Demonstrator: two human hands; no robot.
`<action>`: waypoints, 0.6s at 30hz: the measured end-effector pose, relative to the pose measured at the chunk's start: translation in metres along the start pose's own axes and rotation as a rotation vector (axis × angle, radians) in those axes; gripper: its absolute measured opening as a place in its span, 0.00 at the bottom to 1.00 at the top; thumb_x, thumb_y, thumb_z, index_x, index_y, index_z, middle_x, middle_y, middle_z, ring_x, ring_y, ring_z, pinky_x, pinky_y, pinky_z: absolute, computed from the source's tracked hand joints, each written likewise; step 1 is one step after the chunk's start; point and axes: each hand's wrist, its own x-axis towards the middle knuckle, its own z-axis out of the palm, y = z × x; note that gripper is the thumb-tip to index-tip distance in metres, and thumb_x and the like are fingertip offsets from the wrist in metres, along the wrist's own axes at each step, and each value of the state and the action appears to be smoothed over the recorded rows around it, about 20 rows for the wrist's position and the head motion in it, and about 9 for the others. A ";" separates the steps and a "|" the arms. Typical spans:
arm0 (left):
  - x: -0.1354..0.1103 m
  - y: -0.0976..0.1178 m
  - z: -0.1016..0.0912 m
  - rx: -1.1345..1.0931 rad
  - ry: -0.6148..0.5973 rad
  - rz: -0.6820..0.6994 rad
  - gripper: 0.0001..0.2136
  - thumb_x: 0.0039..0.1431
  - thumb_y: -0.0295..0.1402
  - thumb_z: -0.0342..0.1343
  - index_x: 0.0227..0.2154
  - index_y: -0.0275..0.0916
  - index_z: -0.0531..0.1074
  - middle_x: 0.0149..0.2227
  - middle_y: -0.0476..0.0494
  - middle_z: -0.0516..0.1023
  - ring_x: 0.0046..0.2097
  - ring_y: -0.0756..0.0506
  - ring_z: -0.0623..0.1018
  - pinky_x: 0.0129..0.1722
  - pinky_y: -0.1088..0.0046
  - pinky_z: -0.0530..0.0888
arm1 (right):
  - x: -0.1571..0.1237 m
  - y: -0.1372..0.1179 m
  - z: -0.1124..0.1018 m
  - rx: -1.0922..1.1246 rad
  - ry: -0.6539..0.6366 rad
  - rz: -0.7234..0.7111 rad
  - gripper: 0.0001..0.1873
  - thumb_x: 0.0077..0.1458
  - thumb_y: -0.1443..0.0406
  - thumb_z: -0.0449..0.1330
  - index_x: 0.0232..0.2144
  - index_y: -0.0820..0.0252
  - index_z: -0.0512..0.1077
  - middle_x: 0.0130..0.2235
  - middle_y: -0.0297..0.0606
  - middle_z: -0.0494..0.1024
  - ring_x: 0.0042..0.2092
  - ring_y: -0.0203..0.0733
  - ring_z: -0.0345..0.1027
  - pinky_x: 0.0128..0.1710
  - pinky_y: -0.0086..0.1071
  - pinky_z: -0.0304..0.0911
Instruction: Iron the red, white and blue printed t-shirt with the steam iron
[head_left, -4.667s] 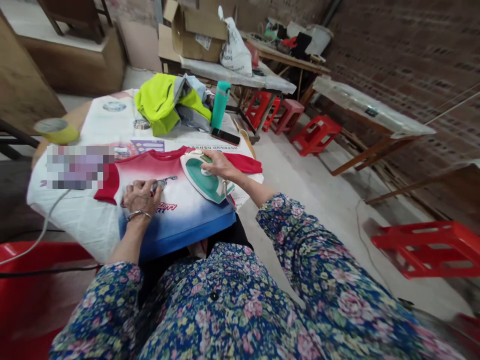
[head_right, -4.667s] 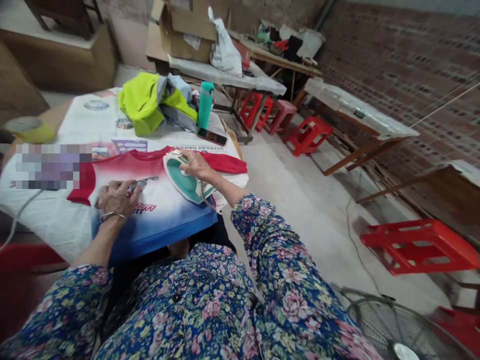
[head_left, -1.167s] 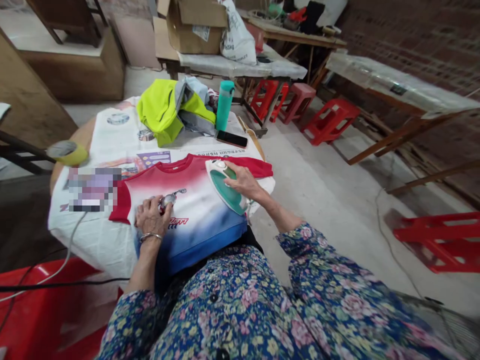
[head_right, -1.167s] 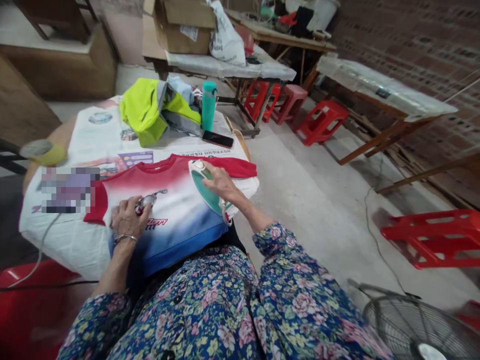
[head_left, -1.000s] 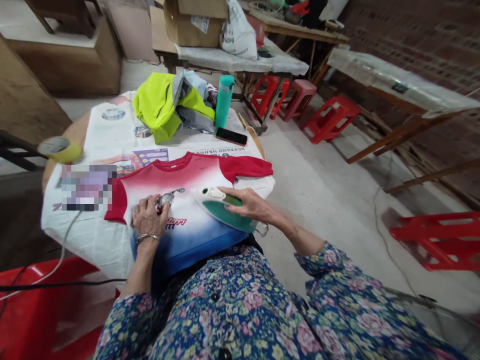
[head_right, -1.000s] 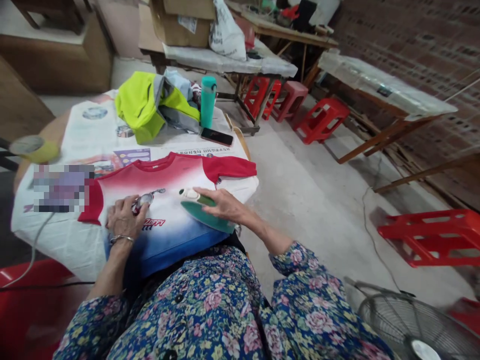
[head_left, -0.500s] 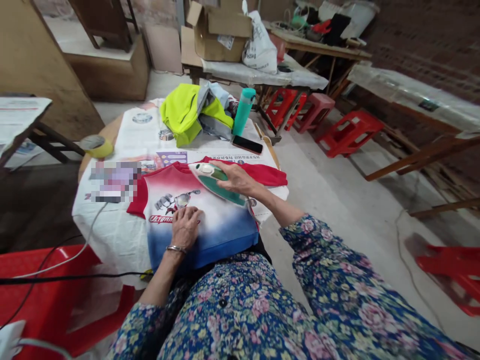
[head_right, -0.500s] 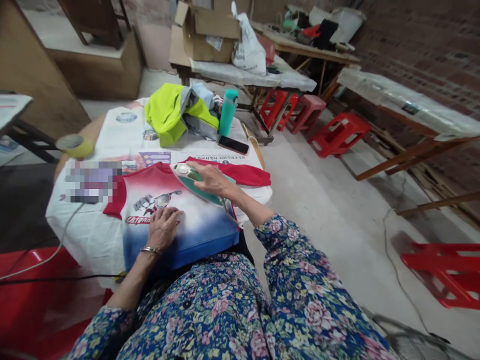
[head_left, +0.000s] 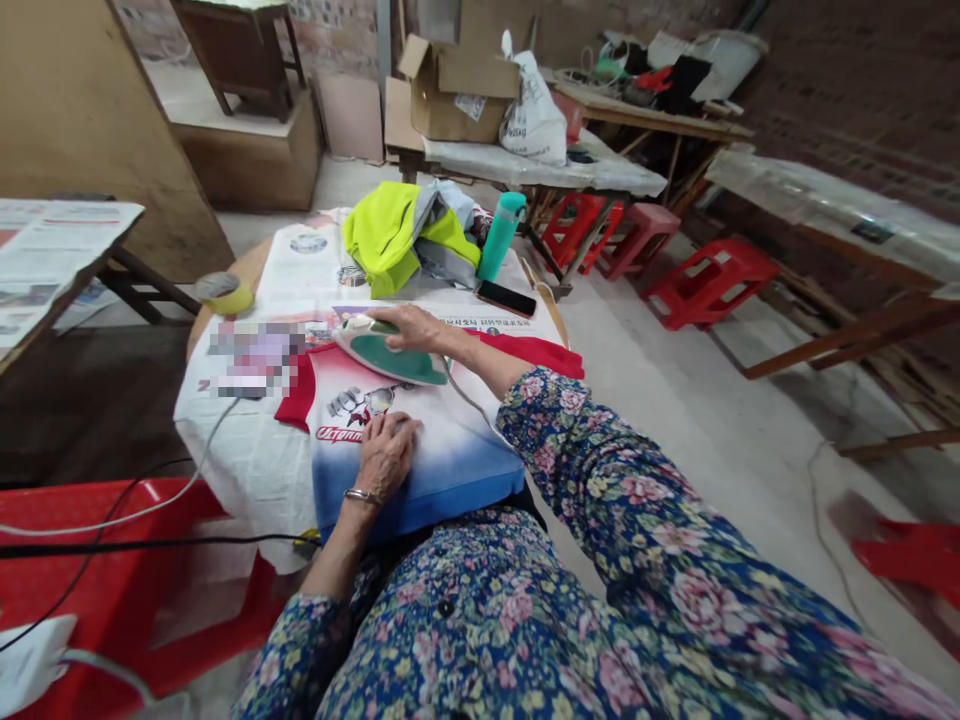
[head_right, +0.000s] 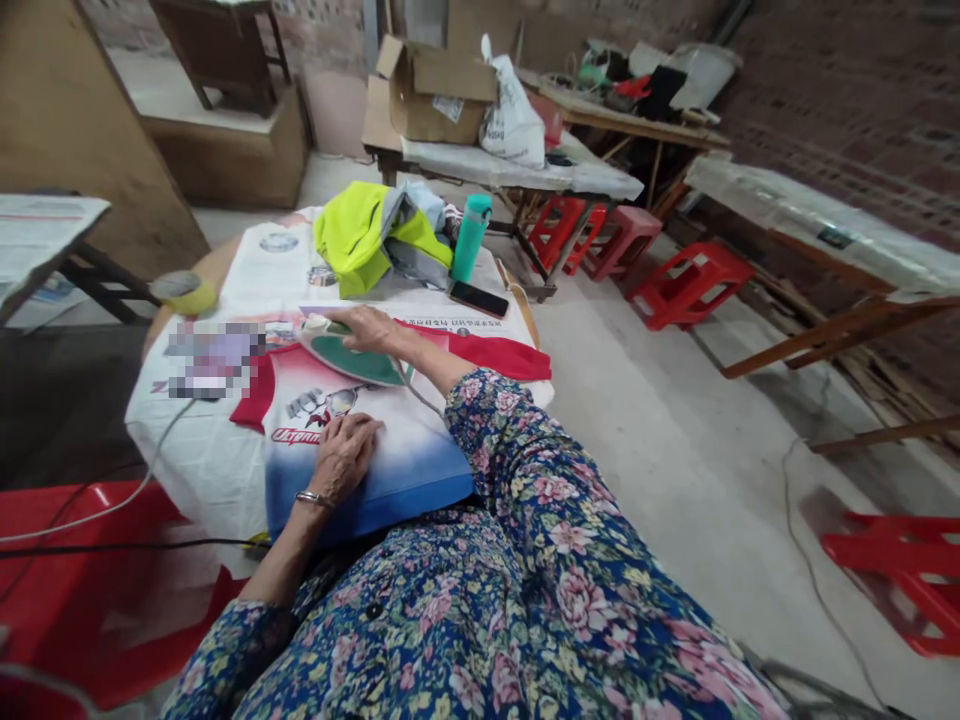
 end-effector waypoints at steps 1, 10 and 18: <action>0.000 0.001 0.000 -0.003 -0.001 -0.002 0.19 0.74 0.29 0.54 0.56 0.53 0.87 0.56 0.38 0.85 0.56 0.36 0.79 0.64 0.54 0.74 | -0.007 0.008 -0.004 -0.051 -0.024 -0.002 0.36 0.54 0.78 0.65 0.63 0.54 0.84 0.64 0.40 0.87 0.66 0.53 0.78 0.67 0.41 0.70; 0.006 0.000 -0.002 -0.059 -0.045 -0.101 0.18 0.72 0.31 0.53 0.58 0.45 0.82 0.58 0.35 0.85 0.61 0.34 0.79 0.68 0.53 0.72 | -0.172 0.044 -0.032 0.068 0.110 0.251 0.38 0.57 0.69 0.62 0.70 0.63 0.79 0.51 0.43 0.89 0.53 0.55 0.81 0.56 0.43 0.74; 0.012 -0.008 -0.002 -0.259 0.036 -0.194 0.18 0.73 0.33 0.48 0.57 0.42 0.78 0.56 0.34 0.85 0.62 0.35 0.82 0.72 0.49 0.74 | -0.271 0.016 -0.023 0.066 -0.179 0.174 0.38 0.66 0.67 0.65 0.77 0.57 0.73 0.47 0.41 0.90 0.42 0.47 0.81 0.49 0.40 0.76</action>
